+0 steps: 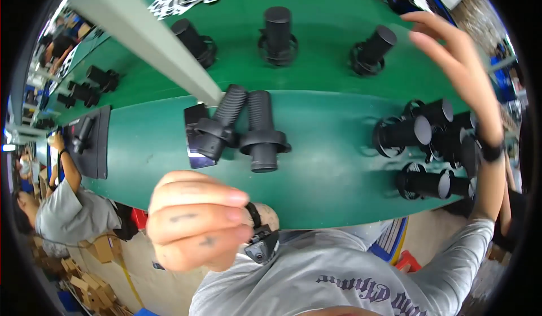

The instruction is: The person picks up a microphone and a shock mount, fits the microphone into the mount, and rotates it before placing the assembly on the conveyor belt and repeating the process.

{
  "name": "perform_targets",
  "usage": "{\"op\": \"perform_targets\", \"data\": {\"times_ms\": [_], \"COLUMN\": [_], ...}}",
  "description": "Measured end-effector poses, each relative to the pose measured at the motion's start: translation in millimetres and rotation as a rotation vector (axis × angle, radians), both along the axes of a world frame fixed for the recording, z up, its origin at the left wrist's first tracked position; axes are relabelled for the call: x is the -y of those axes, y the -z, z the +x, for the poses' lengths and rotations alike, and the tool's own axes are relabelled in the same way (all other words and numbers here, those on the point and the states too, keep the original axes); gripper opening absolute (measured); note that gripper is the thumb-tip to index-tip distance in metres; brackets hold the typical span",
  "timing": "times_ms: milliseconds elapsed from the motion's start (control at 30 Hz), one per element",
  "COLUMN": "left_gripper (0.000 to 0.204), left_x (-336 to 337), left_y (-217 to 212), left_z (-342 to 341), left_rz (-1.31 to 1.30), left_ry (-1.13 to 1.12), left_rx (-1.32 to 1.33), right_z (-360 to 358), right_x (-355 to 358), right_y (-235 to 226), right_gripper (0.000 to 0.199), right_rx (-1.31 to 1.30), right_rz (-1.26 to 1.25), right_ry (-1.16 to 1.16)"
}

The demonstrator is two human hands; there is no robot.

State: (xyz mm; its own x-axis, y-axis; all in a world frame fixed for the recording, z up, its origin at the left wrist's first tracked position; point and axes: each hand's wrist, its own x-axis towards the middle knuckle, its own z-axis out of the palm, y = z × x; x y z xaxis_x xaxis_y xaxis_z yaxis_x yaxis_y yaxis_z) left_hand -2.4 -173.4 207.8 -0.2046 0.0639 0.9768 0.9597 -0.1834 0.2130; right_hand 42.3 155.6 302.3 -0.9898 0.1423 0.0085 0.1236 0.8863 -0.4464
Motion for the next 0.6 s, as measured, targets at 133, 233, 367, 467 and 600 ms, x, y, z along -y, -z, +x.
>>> {"op": "perform_targets", "data": {"times_ms": [133, 233, 367, 467, 600], "left_gripper": [0.008, 0.01, 0.013, 0.014, 0.01], "left_x": [7.8, 8.2, 13.1, 16.4, 20.0], "left_y": [7.0, 12.1, 8.0, 9.3, 6.7], "left_z": [-13.3, -17.0, -17.2, -26.1, -22.4], "left_rz": [-0.049, -0.008, 0.06, -0.007, -0.106], "left_ry": [0.257, 0.27, 0.274, 0.259, 0.214], "left_rx": [-0.034, -0.021, 0.03, 0.047, 0.052], "right_z": [-68.4, -81.1, -105.3, -123.6, -142.0], "right_x": [-71.3, -102.3, -94.4, -42.0, 33.9], "right_y": [98.6, 136.4, 138.4, 125.3, 88.1], "right_gripper": [0.05, 0.036, 0.022, 0.042, 0.091], "right_rx": [0.053, 0.024, -0.181, -0.117, 0.006], "right_rz": [0.829, 0.612, 0.643, 0.673, 0.689], "right_ry": [-0.009, 0.081, -0.184, -0.261, -0.237]}}
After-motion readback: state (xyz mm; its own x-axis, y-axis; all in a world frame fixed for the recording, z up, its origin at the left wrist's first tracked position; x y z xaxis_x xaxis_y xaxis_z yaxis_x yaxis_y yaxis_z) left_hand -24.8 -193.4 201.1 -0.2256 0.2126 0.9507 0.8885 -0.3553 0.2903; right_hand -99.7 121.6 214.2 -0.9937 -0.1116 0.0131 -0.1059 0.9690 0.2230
